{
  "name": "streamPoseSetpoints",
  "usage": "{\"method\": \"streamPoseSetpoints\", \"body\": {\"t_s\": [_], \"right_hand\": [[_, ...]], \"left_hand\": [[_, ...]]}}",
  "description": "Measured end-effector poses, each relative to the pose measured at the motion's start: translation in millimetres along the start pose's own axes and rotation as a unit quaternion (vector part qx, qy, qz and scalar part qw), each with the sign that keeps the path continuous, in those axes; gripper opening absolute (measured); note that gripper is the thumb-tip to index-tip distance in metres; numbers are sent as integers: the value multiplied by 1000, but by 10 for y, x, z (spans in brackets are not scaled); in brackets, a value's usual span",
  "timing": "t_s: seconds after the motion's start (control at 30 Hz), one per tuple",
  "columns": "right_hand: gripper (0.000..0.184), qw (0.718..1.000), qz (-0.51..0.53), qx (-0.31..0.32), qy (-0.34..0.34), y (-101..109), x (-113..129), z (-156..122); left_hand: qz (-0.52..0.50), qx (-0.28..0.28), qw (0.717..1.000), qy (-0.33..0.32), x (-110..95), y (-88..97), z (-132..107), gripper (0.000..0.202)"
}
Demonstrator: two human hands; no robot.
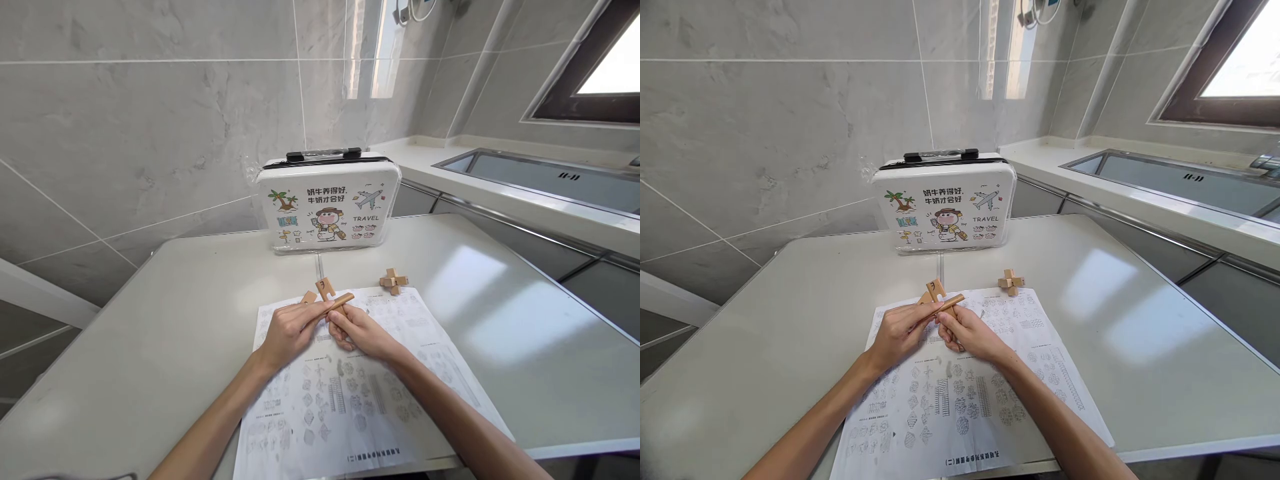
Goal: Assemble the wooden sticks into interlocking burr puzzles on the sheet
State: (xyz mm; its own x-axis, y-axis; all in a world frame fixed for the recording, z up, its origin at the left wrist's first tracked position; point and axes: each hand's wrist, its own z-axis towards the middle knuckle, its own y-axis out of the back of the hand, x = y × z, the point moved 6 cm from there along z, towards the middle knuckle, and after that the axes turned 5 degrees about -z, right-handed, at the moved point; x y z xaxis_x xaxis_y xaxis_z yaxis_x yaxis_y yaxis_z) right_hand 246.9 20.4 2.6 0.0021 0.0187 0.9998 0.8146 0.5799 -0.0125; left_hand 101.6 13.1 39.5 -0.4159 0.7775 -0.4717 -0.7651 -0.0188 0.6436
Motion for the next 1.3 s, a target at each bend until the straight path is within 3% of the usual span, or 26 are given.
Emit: {"method": "streamPoseSetpoints", "body": {"t_s": [0.33,0.57,0.8,1.1,1.3], "right_hand": [[46,999,-5,-32,6,23,2,2],[42,995,17,-98,7,141,-85,26],[46,986,11,-163,20,216,-37,29],[49,978,-4,-207,34,281,-34,24],[46,974,-45,-219,24,301,-84,1]], "left_hand": [[43,16,999,1,-19,18,13,44],[124,-49,984,117,95,151,40,54],[251,4,947,201,349,127,-26,33],[285,14,941,185,381,110,-55,38],[217,-13,958,186,318,148,-15,34]]}}
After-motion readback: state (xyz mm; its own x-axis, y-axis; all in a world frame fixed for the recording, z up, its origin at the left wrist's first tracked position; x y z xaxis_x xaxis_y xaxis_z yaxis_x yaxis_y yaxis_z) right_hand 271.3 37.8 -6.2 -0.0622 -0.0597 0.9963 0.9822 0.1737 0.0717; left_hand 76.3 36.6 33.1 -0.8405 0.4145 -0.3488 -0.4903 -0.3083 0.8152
